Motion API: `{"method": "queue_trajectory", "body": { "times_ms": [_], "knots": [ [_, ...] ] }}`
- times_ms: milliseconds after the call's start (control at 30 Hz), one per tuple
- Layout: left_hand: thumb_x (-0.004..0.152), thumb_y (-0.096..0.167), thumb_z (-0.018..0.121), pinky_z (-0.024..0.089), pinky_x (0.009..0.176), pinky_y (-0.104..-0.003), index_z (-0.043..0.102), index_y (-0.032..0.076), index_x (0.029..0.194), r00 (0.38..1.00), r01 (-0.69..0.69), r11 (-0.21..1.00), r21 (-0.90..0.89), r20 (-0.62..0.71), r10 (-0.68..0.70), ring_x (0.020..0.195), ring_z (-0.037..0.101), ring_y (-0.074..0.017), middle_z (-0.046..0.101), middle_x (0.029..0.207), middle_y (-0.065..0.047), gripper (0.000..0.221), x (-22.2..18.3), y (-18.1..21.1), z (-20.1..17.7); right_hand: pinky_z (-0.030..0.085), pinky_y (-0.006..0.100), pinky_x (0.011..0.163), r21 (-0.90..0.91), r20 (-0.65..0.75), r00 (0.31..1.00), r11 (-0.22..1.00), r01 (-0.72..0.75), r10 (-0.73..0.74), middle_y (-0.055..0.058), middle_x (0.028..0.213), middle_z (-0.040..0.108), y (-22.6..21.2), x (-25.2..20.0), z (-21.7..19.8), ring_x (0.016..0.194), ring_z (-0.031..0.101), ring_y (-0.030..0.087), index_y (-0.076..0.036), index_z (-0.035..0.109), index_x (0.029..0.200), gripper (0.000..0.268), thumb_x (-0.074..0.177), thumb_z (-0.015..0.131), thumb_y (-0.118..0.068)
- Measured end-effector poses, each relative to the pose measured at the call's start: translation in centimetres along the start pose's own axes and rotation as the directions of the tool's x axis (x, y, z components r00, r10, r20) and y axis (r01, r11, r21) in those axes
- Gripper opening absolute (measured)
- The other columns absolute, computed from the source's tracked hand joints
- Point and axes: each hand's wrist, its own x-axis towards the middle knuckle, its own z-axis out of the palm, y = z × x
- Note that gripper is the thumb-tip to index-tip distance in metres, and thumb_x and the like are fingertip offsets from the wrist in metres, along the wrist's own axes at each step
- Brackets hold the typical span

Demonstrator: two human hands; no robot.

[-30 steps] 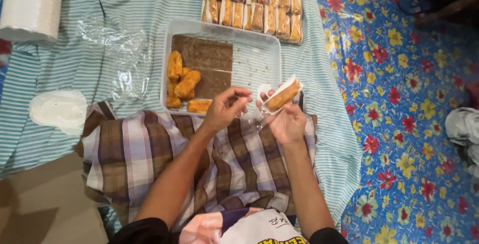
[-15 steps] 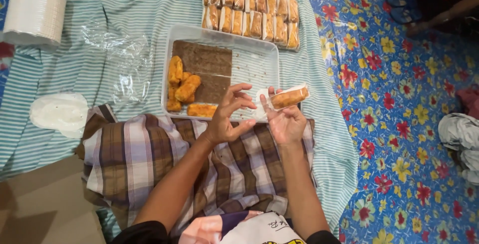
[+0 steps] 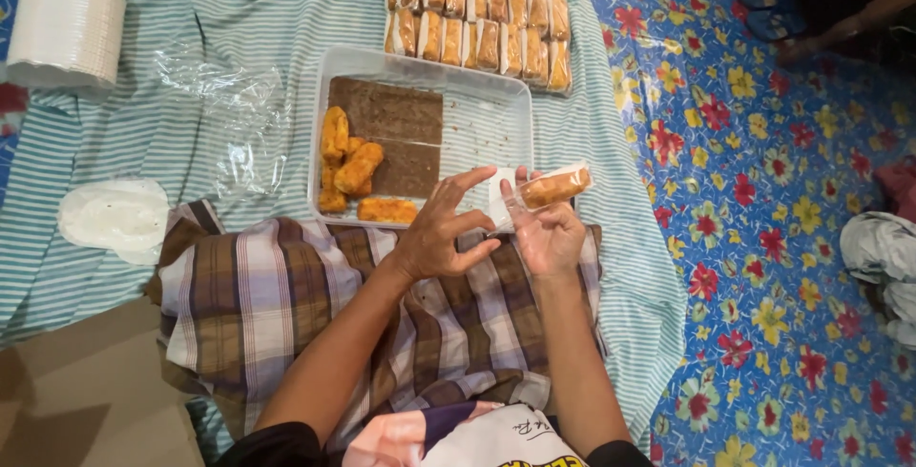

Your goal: Manually placing individual fried snacks into small plastic bags for packaging.

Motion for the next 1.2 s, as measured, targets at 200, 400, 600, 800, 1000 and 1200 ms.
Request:
{"method": "queue_trajectory", "body": {
  "times_ms": [200,400,600,800,1000,1200],
  "knots": [
    [0.080,0.036,0.087,0.044,0.111,-0.047,0.068,0.014,0.095,0.994,0.064,0.993,-0.102,-0.083,-0.072,0.128,0.059,-0.0336,0.049,0.151,-0.016,0.033,0.1,0.2,0.2,0.031,0.070,0.122,-0.126,0.023,0.999,0.991,0.045,-0.043,0.015,0.122,0.071,0.2,-0.6,1.1,0.134,0.054,0.037,-0.007,0.064,0.127,0.076,0.059,0.043,0.018],
    [0.094,0.026,0.071,0.042,0.113,-0.044,0.065,0.010,0.116,0.971,0.182,0.955,-0.235,-0.112,-0.212,0.127,0.059,-0.0335,0.051,0.146,-0.017,0.027,-0.2,-0.1,0.2,0.036,0.068,0.119,-0.180,0.031,0.998,0.982,0.053,-0.048,0.013,0.122,0.070,0.9,-1.1,1.9,0.131,0.058,0.037,-0.013,0.059,0.130,0.076,0.066,0.048,0.026],
    [0.092,0.029,0.075,0.042,0.113,-0.044,0.067,0.011,0.127,0.973,0.177,0.961,-0.211,-0.107,-0.203,0.126,0.060,-0.0329,0.052,0.144,-0.016,0.040,0.0,-0.4,0.6,0.051,0.060,0.110,-0.250,-0.032,0.999,0.968,0.022,-0.031,0.010,0.120,0.067,1.6,-0.9,2.0,0.121,0.064,0.033,-0.010,0.056,0.129,0.074,0.069,0.051,0.033],
    [0.087,0.024,0.080,0.046,0.108,-0.046,0.072,0.013,0.123,0.978,0.118,0.992,-0.044,-0.166,-0.124,0.121,0.063,-0.0331,0.057,0.139,-0.015,0.038,-0.2,-1.0,1.5,0.056,0.054,0.103,-0.311,-0.033,0.998,0.950,0.034,-0.047,0.006,0.120,0.063,2.7,-0.2,-0.8,0.118,0.066,0.030,-0.017,0.051,0.129,0.077,0.071,0.052,0.033],
    [0.087,0.014,0.079,0.049,0.098,-0.046,0.075,0.013,0.111,0.979,0.071,0.995,0.065,-0.197,-0.057,0.117,0.065,-0.0349,0.063,0.133,-0.015,0.025,-0.4,-1.4,1.6,0.062,0.041,0.082,-0.355,-0.018,0.999,0.934,-0.031,0.026,0.013,0.125,0.064,2.7,-0.7,0.7,0.106,0.068,0.030,-0.021,0.047,0.130,0.074,0.076,0.053,0.029],
    [0.087,0.006,0.078,0.050,0.095,-0.046,0.077,0.012,0.096,0.965,0.036,0.994,0.106,-0.261,-0.007,0.112,0.067,-0.0336,0.067,0.127,-0.013,0.011,0.2,-0.7,1.4,0.056,0.047,0.101,-0.281,0.012,0.999,0.959,0.040,-0.038,0.009,0.123,0.065,3.6,-1.3,2.2,0.121,0.065,0.031,-0.018,0.051,0.128,0.069,0.075,0.053,0.027]
  ]
}}
